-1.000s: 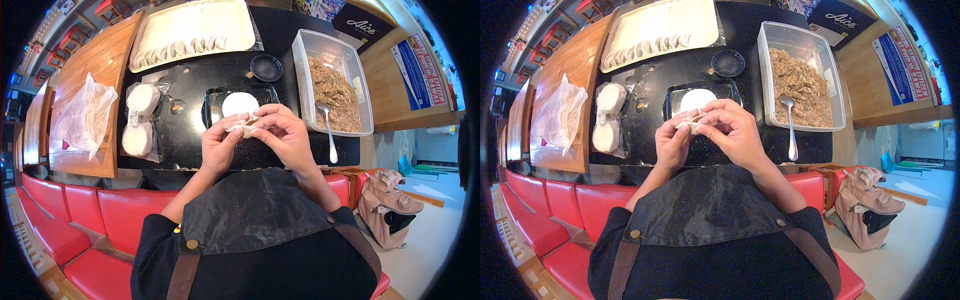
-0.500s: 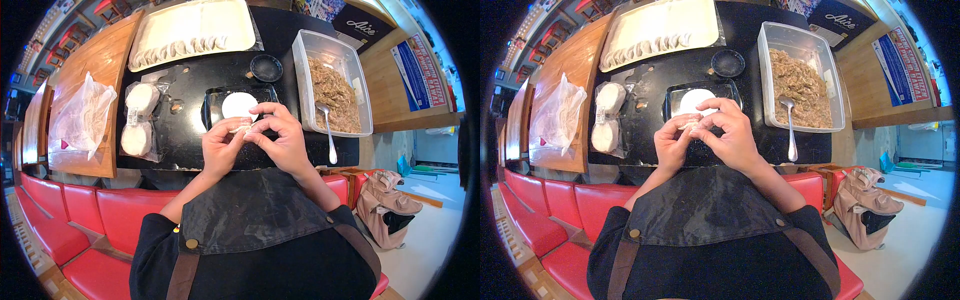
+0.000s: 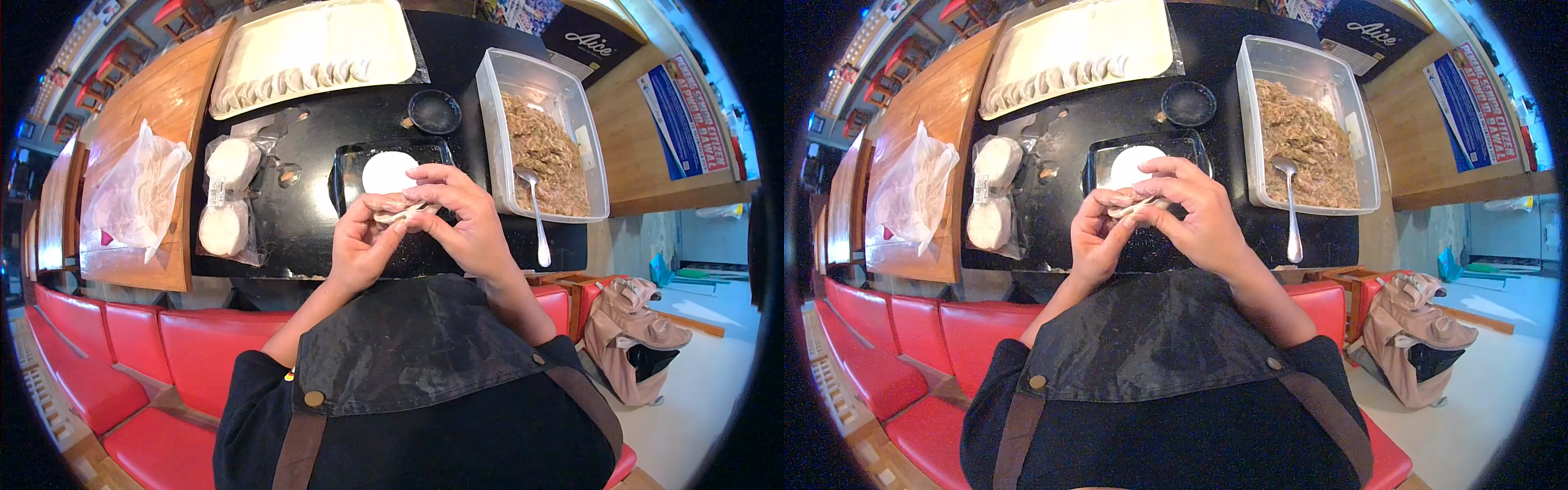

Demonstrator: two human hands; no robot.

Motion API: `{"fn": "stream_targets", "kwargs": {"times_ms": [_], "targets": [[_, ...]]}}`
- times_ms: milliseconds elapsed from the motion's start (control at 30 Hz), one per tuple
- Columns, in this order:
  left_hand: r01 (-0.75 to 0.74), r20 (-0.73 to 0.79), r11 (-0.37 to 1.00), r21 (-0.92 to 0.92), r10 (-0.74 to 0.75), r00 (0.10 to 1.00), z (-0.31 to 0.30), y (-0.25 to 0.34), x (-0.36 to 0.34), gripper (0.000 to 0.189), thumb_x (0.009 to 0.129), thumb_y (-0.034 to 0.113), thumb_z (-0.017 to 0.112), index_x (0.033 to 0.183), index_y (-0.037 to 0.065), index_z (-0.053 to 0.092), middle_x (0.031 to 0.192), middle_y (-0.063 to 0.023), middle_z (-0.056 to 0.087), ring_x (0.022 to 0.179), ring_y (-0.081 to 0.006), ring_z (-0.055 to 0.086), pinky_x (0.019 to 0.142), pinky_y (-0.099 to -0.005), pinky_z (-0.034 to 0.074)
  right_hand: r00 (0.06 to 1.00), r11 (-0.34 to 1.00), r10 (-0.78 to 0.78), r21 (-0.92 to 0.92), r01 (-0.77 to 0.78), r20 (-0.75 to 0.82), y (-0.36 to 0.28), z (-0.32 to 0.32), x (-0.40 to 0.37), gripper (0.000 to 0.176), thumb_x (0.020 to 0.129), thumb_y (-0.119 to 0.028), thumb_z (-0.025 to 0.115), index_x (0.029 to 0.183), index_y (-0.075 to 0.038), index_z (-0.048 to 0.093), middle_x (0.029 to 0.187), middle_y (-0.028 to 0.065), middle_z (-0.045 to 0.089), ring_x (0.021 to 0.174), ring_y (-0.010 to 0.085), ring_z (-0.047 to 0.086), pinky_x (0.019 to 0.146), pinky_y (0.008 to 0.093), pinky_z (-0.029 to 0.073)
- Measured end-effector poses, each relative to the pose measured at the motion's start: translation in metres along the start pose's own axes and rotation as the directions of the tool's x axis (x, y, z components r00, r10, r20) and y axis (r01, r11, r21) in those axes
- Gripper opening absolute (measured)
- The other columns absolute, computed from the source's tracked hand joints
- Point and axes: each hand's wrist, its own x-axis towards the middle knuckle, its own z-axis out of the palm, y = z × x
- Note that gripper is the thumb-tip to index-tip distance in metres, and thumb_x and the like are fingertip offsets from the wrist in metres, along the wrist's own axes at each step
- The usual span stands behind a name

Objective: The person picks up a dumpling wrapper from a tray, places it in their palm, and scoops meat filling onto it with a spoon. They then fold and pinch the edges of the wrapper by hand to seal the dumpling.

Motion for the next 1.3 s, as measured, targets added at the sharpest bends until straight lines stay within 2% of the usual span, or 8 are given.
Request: {"fn": "stream_targets", "kwargs": {"times_ms": [300, 400, 500, 667, 767, 900, 1033, 1300], "targets": [[0.041, -0.007, 0.972, -0.23, -0.044, 0.999, 0.002, 0.006, 0.001, 0.031, 0.084, -0.006, 0.053, 0.109, 0.002, 0.039, 0.114, -0.0134, 0.052, 0.106, -0.0173, 0.053, 0.089, -0.0281, 0.044, 0.984, 0.998, -0.014, -0.056, 0.025, 0.177, -0.004, -0.013, 0.007, 0.009, 0.072, -0.006, 0.067, 0.08, -0.003, 0.063, 0.097, 0.0094, 0.058, 0.09, 0.0247, 0.059, 0.077, 0.0326, 0.046], [0.231, 0.053, 0.919, -0.32, -0.226, 0.973, -0.01, 0.005, 0.003, 0.029, 0.088, 0.009, 0.053, 0.113, 0.0, 0.042, 0.115, -0.0157, 0.053, 0.105, -0.0214, 0.056, 0.087, -0.0288, 0.046, 0.983, 0.998, -0.04, -0.045, 0.049, 0.177, -0.003, -0.012, 0.009, 0.008, 0.071, -0.005, 0.066, 0.078, -0.003, 0.063, 0.094, 0.0086, 0.057, 0.087, 0.024, 0.058, 0.076, 0.0324, 0.045], [0.629, 0.4, 0.449, -0.635, -0.505, 0.764, -0.017, 0.012, 0.01, 0.041, 0.093, 0.035, 0.044, 0.11, -0.002, 0.051, 0.11, -0.0208, 0.058, 0.094, -0.0272, 0.062, 0.072, -0.028, 0.054, 0.975, 0.999, -0.037, -0.02, 0.043, 0.221, -0.002, -0.012, 0.008, 0.009, 0.07, -0.003, 0.066, 0.078, -0.003, 0.062, 0.094, 0.008, 0.055, 0.088, 0.0233, 0.056, 0.076, 0.0321, 0.044], [0.784, 0.701, 0.29, -0.549, -0.352, 0.621, -0.029, -0.018, 0.005, 0.039, 0.092, 0.027, 0.051, 0.117, -0.002, 0.049, 0.106, -0.0196, 0.06, 0.091, -0.0221, 0.064, 0.068, -0.0264, 0.054, 0.927, 0.995, -0.097, 0.009, 0.1, 0.361, 0.006, -0.011, 0.009, 0.013, 0.074, -0.01, 0.067, 0.085, -0.005, 0.064, 0.103, 0.0082, 0.053, 0.097, 0.0232, 0.053, 0.082, 0.0334, 0.042], [0.567, 0.411, 0.502, -0.653, -0.394, 0.822, -0.01, -0.01, 0.007, 0.037, 0.087, 0.016, 0.06, 0.117, -0.001, 0.049, 0.107, -0.0164, 0.06, 0.094, -0.022, 0.062, 0.082, -0.0292, 0.05, 0.989, 0.991, -0.136, -0.004, 0.136, 0.063, 0.011, -0.01, 0.008, 0.041, 0.078, -0.032, 0.067, 0.109, -0.006, 0.06, 0.112, 0.0104, 0.051, 0.104, 0.0235, 0.05, 0.084, 0.0327, 0.041], [0.407, 0.086, 0.826, -0.39, -0.407, 0.909, -0.004, -0.005, 0.008, 0.038, 0.085, 0.003, 0.058, 0.122, 0.0, 0.047, 0.109, -0.0129, 0.06, 0.101, -0.0198, 0.059, 0.088, -0.0312, 0.047, 0.996, 0.998, 0.026, 0.062, -0.021, -0.09, 0.014, -0.009, -0.005, 0.04, 0.069, -0.022, 0.077, 0.103, -0.006, 0.062, 0.095, 0.007, 0.057, 0.087, 0.0151, 0.056, 0.072, 0.0248, 0.044], [0.155, 0.071, 0.944, -0.291, -0.14, 0.988, -0.007, -0.019, 0.006, 0.038, 0.086, 0.0, 0.057, 0.122, -0.002, 0.046, 0.11, -0.0121, 0.059, 0.101, -0.0171, 0.058, 0.088, -0.0288, 0.047, 0.991, 0.992, -0.077, -0.106, 0.065, -0.109, 0.005, 0.006, -0.005, 0.032, 0.063, -0.017, 0.08, 0.09, -0.005, 0.067, 0.081, 0.0064, 0.059, 0.072, 0.0168, 0.058, 0.063, 0.0275, 0.047], [0.108, -0.011, 0.982, -0.155, -0.111, 0.994, 0.0, -0.012, 0.005, 0.038, 0.084, -0.002, 0.059, 0.121, -0.004, 0.047, 0.107, -0.0104, 0.059, 0.094, -0.0129, 0.059, 0.081, -0.0259, 0.05, 0.966, 0.964, -0.209, -0.2, 0.177, -0.15, 0.006, 0.014, -0.004, 0.016, 0.065, -0.004, 0.073, 0.081, -0.004, 0.068, 0.073, 0.0045, 0.06, 0.07, 0.0196, 0.056, 0.062, 0.0293, 0.046]]}}
